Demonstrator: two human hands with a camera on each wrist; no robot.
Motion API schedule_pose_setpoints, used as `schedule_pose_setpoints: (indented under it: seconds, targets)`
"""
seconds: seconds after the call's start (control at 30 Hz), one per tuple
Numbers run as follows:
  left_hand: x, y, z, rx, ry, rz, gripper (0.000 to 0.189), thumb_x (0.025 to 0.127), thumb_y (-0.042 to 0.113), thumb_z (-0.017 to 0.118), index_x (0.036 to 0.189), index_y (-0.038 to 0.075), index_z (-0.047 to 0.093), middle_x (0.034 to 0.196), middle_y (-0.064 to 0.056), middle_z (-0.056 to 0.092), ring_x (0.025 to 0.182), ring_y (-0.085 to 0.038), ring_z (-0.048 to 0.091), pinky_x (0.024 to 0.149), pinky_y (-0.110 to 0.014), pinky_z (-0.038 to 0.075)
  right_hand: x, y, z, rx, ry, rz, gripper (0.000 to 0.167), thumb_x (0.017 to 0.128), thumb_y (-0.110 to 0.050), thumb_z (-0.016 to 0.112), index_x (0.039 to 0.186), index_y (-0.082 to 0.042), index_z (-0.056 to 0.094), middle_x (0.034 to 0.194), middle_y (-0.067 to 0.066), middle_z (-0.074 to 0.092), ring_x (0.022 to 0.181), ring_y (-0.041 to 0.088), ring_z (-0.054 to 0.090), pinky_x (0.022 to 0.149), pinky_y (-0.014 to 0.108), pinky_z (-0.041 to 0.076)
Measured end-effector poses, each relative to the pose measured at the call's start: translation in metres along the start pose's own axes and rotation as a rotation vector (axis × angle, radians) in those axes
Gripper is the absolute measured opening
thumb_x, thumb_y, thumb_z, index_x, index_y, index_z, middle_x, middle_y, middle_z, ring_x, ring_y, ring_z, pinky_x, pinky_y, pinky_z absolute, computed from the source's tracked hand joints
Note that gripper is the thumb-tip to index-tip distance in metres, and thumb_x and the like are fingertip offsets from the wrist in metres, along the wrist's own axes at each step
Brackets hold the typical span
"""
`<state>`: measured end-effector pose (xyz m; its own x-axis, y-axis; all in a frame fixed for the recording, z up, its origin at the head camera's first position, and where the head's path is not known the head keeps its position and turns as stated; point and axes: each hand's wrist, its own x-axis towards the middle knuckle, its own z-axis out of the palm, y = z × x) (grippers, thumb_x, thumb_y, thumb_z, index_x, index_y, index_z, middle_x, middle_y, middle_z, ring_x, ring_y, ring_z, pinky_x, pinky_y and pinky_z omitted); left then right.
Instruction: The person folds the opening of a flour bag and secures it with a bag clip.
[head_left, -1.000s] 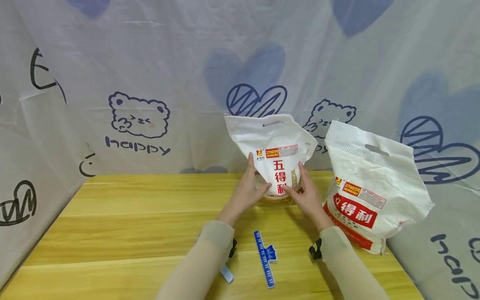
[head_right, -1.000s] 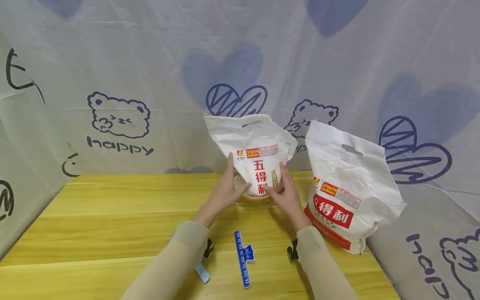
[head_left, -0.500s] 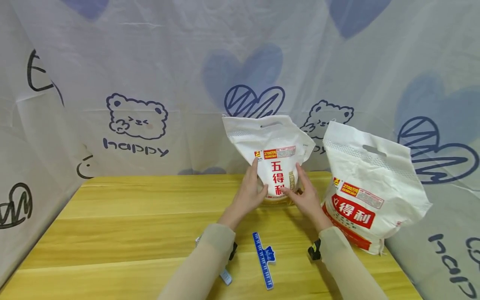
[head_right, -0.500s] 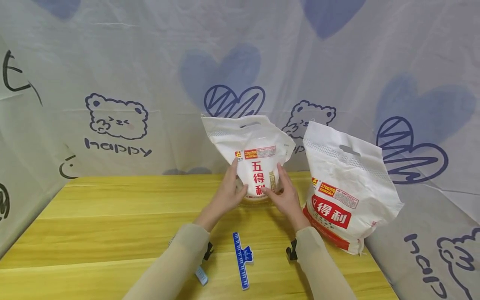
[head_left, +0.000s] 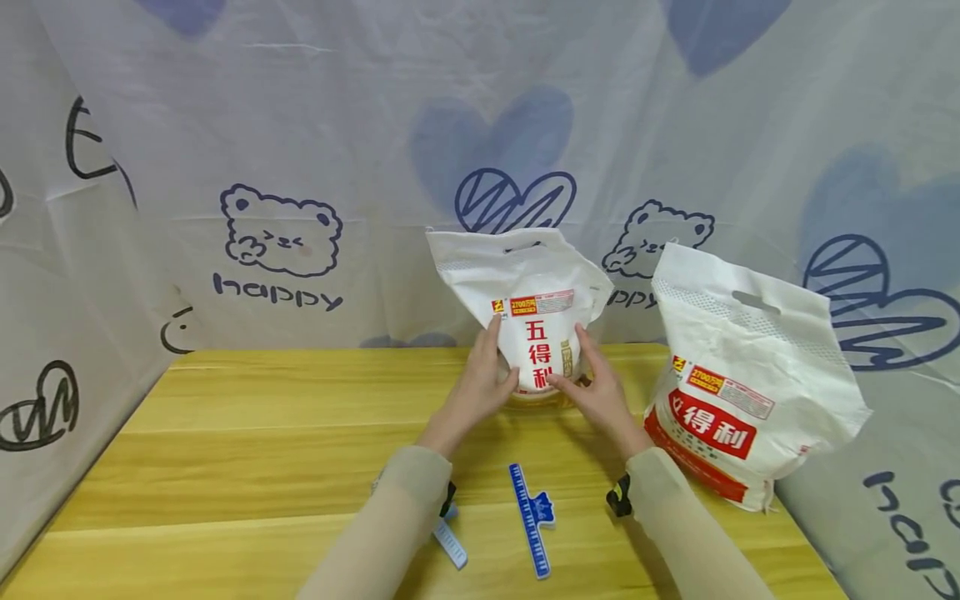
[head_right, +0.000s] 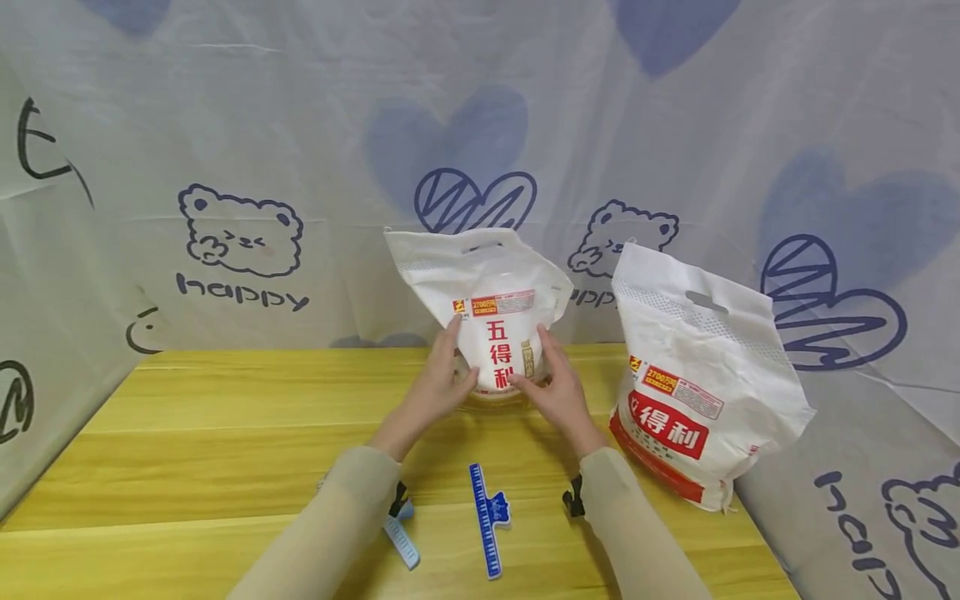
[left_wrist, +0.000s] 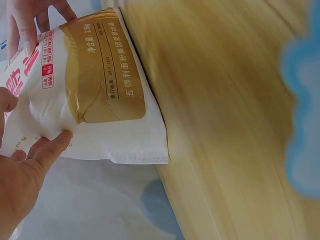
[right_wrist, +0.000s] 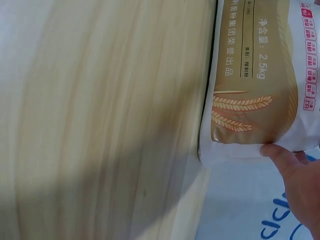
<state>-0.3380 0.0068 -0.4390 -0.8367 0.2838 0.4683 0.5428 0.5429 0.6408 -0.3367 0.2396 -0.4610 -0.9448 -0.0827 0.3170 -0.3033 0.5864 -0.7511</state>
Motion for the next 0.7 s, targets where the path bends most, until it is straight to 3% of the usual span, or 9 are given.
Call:
schedule_pose_setpoints:
  seconds: [0.27,0.47,0.7]
  targets:
    - [-0.006,-0.011,-0.018,-0.017,0.032,0.035,0.095,0.092,0.004,0.074,0.163,-0.002,0.012,0.147,-0.029,0.044,0.135,-0.041,0.049,0.120,-0.047,0.039,0.007,-0.009,0.013,0.022,-0.024,-0.037,0.099,0.092,-0.029,0.082,0.167,-0.029,0.019,0.173,0.012,0.018,0.154,0.041,0.028,0.110,0.058,0.047]
    - [-0.010,-0.022,-0.033,-0.027,0.039,0.068,0.092,0.092,0.001,0.072,0.162,-0.006,0.013,0.144,-0.032,0.044,0.125,-0.042,0.054,0.115,-0.048,0.046,0.013,-0.019,0.023,0.021,-0.038,-0.065,0.098,0.090,-0.027,0.084,0.167,-0.028,0.023,0.171,0.012,0.024,0.154,0.039,0.029,0.112,0.059,0.044]
    - [-0.017,-0.035,-0.050,-0.071,0.012,0.026,0.092,0.094,0.001,0.069,0.164,-0.003,0.008,0.151,-0.032,0.037,0.129,-0.042,0.053,0.111,-0.047,0.049,0.019,-0.030,0.038,0.034,-0.050,-0.064,0.098,0.089,-0.025,0.085,0.166,-0.031,0.024,0.171,0.009,0.026,0.152,0.038,0.033,0.103,0.053,0.054]
